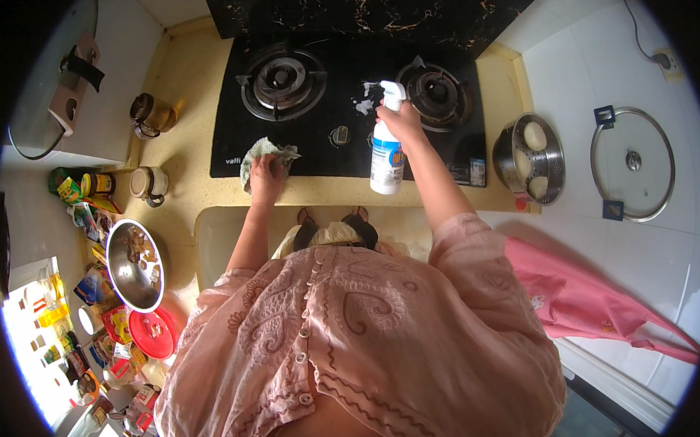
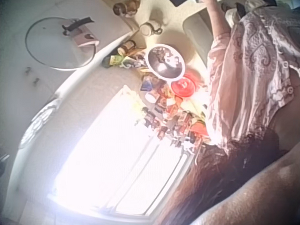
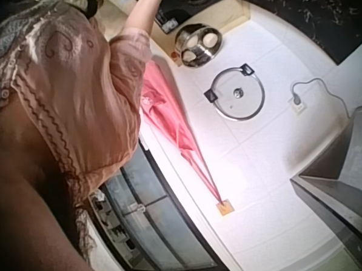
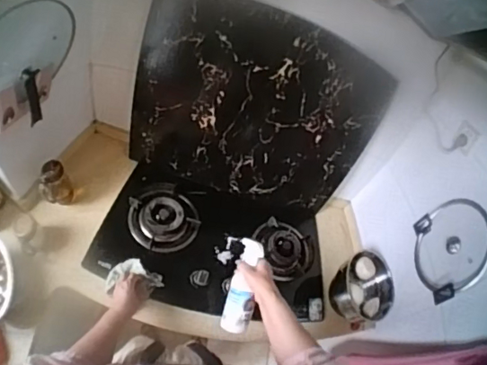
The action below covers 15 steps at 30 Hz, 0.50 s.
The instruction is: The person washes a wooden spatula and a ladle in the sink, then wipes the stovetop with a cloth. They spray a cleaning agent onto the stovetop and continue wiping the surface and the control knobs.
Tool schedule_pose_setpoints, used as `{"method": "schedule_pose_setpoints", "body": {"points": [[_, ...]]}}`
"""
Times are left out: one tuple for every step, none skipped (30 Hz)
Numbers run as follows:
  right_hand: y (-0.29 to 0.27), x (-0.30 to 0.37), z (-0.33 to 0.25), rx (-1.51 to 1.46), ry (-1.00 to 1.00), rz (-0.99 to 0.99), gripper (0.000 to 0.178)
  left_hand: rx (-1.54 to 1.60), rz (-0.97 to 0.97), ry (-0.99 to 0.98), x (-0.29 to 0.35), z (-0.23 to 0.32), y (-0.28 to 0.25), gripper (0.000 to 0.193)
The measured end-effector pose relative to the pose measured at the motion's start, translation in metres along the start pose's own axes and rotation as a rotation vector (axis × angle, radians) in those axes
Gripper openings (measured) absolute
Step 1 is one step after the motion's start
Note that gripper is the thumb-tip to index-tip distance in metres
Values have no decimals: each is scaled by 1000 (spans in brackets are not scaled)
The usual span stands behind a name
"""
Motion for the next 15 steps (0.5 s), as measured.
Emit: {"method": "schedule_pose_setpoints", "body": {"points": [[0, -3, -4, -12, -33, -2, 29, 1, 5, 3, 0, 0, 1, 22], [0, -6, -8, -23, -67, -5, 29, 2, 11, 5, 0, 0, 1, 23], [0, -10, -13, -35, -100, -9, 29, -2, 12, 1, 0, 0, 2, 23], [1, -13, -15, -49, -97, -8, 30, -7, 11, -3, 0, 0, 1, 23], [1, -17, -16, -51, -84, -10, 30, -12, 10, -7, 0, 0, 1, 23], [1, -21, -16, -52, -71, -12, 30, -7, 14, -7, 0, 1, 0, 23], [1, -26, -17, -53, -59, -14, 30, -2, 17, -5, 0, 1, 0, 23], [-1, -31, -15, 4, -29, 3, 29, 3, 21, -4, 0, 2, -1, 23], [-1, -35, -16, 28, -27, 13, 29, 13, 19, -10, 0, 2, -1, 21], [-1, -40, -15, 52, -25, 23, 29, 22, 18, -18, 0, 2, -1, 20], [-1, -45, -15, 76, -23, 32, 28, 31, 17, -26, 0, 1, 0, 19], [0, -48, -17, 49, -37, 24, 28, 30, 15, -27, 0, 1, 0, 19], [2, -50, -19, 22, -50, 15, 27, 28, 12, -28, 0, 1, 1, 19], [3, -53, -21, -5, -64, 6, 27, 27, 10, -30, 0, 0, 1, 19], [5, -56, -23, -32, -78, -2, 26, 29, 6, -38, 1, 0, 1, 19]]}}
Point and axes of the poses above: each hand's wrist, its own x-axis away from the middle knuckle, its own y-axis out of the palm, z = x × y, the point moved 9 cm from there along -x, towards the middle knuckle, and after that the axes turned 15 degrees about -x, right-handed, at the moved point
